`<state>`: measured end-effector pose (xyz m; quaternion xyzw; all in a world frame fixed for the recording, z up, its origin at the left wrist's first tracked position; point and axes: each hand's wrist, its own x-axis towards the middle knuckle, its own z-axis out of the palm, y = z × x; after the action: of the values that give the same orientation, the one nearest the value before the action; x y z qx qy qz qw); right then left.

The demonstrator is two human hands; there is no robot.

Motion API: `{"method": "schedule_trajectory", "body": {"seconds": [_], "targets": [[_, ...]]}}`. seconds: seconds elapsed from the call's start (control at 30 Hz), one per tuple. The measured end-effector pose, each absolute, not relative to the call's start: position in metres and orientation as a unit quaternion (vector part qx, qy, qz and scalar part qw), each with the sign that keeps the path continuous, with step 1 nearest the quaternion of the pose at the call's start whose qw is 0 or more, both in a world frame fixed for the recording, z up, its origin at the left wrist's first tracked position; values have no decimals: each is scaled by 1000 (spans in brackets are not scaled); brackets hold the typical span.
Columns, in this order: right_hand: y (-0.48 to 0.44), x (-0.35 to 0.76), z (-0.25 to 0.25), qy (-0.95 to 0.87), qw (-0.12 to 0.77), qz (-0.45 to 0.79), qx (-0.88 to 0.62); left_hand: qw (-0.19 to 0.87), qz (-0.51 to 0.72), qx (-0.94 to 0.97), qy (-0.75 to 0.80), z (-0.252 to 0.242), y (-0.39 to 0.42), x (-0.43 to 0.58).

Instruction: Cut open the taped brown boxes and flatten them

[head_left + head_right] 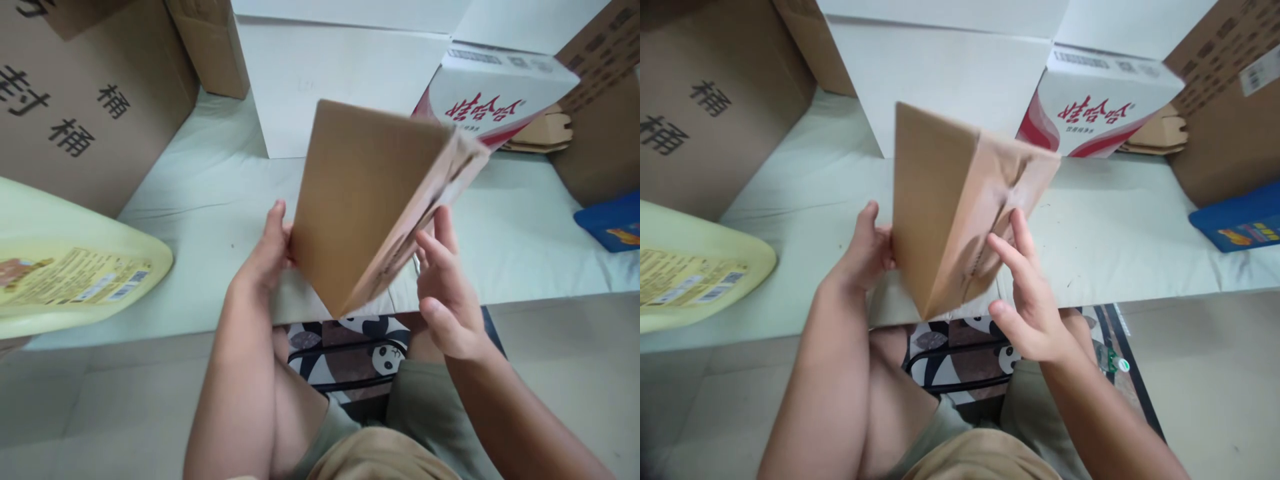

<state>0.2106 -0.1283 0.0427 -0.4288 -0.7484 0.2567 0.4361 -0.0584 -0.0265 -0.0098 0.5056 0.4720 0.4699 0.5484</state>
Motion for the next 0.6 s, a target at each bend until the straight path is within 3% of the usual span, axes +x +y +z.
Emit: {"method": "schedule_trajectory", "body": {"seconds": [0.13,0.23,0.3,0.5,0.6], "targets": [[-123,215,58,-724,462,215,-464,713,241,466,465,13,-44,-49],[-118,223,56,-703,444,257,-492,733,93,482,472,15,-50,-47],[-114,225,50,-710,394,287,-508,710,84,508,481,6,-47,-47],[-112,222,39,-739,363,301,-480,507,435,510,542,-20,-23,-53],[-116,218,39,-765,348,328,-430,391,591,522,475,-10,-19,-50]]}}
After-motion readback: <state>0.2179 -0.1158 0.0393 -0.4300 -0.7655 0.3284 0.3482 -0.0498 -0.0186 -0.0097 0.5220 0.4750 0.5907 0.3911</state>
